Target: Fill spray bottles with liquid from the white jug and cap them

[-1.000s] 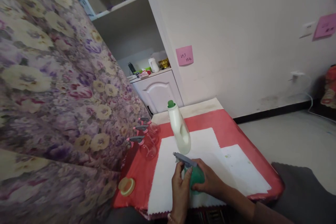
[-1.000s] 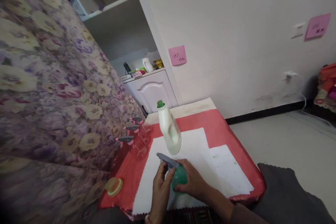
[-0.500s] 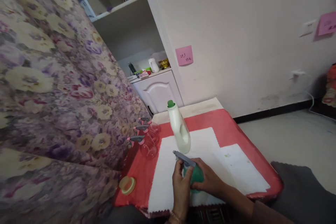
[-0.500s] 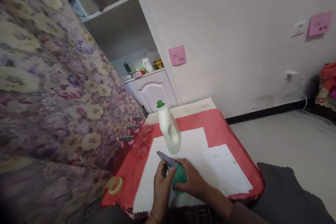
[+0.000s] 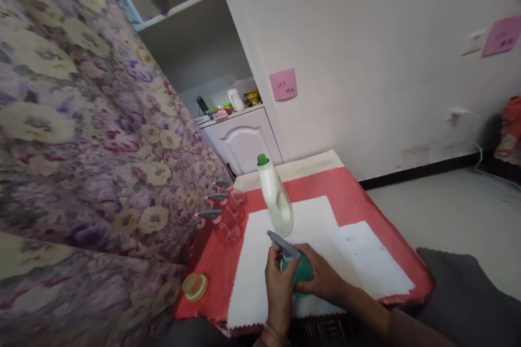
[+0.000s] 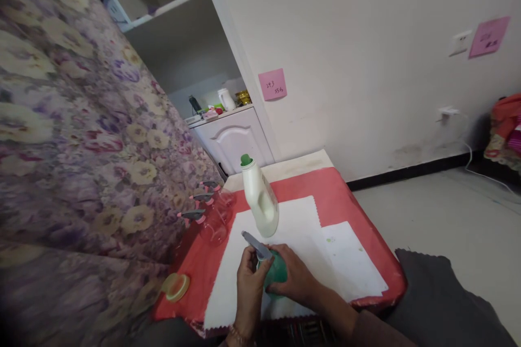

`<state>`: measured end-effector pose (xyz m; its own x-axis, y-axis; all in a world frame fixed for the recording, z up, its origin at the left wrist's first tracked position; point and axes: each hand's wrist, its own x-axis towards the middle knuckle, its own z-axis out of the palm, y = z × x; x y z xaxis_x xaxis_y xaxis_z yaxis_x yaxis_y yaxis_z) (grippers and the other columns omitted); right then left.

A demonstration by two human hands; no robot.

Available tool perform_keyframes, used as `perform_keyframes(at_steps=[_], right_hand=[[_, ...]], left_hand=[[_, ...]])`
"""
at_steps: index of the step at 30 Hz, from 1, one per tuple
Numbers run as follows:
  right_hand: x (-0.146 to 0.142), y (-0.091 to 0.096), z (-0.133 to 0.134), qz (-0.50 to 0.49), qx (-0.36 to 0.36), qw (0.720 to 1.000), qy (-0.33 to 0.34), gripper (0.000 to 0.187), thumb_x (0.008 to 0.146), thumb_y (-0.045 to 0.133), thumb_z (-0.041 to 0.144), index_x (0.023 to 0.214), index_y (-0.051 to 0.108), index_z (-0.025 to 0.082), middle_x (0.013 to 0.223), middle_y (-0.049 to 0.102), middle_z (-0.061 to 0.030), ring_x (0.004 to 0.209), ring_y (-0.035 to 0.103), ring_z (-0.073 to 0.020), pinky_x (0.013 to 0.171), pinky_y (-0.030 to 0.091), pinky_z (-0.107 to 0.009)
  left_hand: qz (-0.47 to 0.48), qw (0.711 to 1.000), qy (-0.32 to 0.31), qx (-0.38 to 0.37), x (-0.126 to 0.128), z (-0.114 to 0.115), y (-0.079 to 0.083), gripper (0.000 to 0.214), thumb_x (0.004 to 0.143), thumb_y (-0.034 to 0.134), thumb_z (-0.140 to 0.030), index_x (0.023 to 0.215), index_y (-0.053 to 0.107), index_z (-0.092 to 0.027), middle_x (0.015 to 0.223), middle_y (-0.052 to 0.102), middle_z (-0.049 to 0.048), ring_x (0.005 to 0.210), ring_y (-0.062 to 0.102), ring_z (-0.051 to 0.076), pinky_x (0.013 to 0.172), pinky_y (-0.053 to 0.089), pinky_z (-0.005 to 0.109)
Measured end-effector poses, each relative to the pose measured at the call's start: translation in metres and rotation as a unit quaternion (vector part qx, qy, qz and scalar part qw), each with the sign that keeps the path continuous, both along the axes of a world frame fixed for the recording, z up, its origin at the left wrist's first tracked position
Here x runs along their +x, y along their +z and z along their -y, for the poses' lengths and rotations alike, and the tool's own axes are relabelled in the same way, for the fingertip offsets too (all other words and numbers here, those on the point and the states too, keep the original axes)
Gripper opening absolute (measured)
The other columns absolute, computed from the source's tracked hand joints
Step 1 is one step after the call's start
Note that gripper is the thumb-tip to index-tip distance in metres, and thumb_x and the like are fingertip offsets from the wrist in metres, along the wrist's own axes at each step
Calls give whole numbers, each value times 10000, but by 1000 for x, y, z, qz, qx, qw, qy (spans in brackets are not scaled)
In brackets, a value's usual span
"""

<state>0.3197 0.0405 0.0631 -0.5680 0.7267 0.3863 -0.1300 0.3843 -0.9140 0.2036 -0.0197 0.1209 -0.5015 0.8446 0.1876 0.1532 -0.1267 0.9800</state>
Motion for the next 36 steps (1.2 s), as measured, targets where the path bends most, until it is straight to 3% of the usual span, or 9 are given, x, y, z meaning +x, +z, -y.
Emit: perform_keyframes(at_steps=[5,11,16,22,28,33,36], right_hand=[[0,-3,-1,-11,4,1000,8,819,572,804,138,1317,475,219,1318,545,-93,1240,501,-293,1075,367,-462],[1,-1,0,-4,-1,1000,8,778,590,813,200,1300,494,204,1272,571,-105,1200,530,-313,1048,390,-484],[0,-4,-1,-15,4,1000,14,812,600,821,226,1332,471,231,1310,552,-99,1239,502,-324,1065,370,-491],[1,0,0,0,-2,1000,2,778,587,798,160,1302,499,221,1263,569,-90,1190,532,-305,1042,394,-476],[2,-1,0,-4,4,1000,7,816,578,813,157,1319,480,224,1294,559,-92,1212,516,-311,1048,384,-476],[2,0,0,-3,0,1000,3,802,581,812,159,1314,495,232,1266,576,-87,1179,535,-317,1024,402,-480],[2,0,-1,-11,-1,1000,12,791,590,814,173,1312,495,234,1273,574,-85,1187,532,-319,1027,399,-483]], left_hand=[[9,997,-71,-30,-3,6,5,359,742,683,-316,1072,632,-186,1066,686,64,1020,618,235,893,468,311],[2,1000,-20,-1,2,2,3,241,707,704,-256,922,624,-182,887,671,31,897,617,208,835,487,302],[18,998,-53,-15,1,7,8,402,721,711,-322,1088,631,-180,1104,686,80,1062,612,248,933,464,339],[13,1000,-19,7,2,4,5,266,696,714,-268,937,639,-182,917,682,39,927,623,215,868,482,316],[13,998,-56,-16,-1,6,5,395,736,694,-319,1098,635,-173,1119,678,86,1076,602,250,958,450,351],[2,999,-35,8,-1,3,4,256,711,704,-251,947,641,-174,927,678,42,935,615,220,865,482,320],[5,999,-36,7,-1,3,4,344,700,717,-235,1028,633,-177,1008,680,54,1000,610,227,903,472,326]])
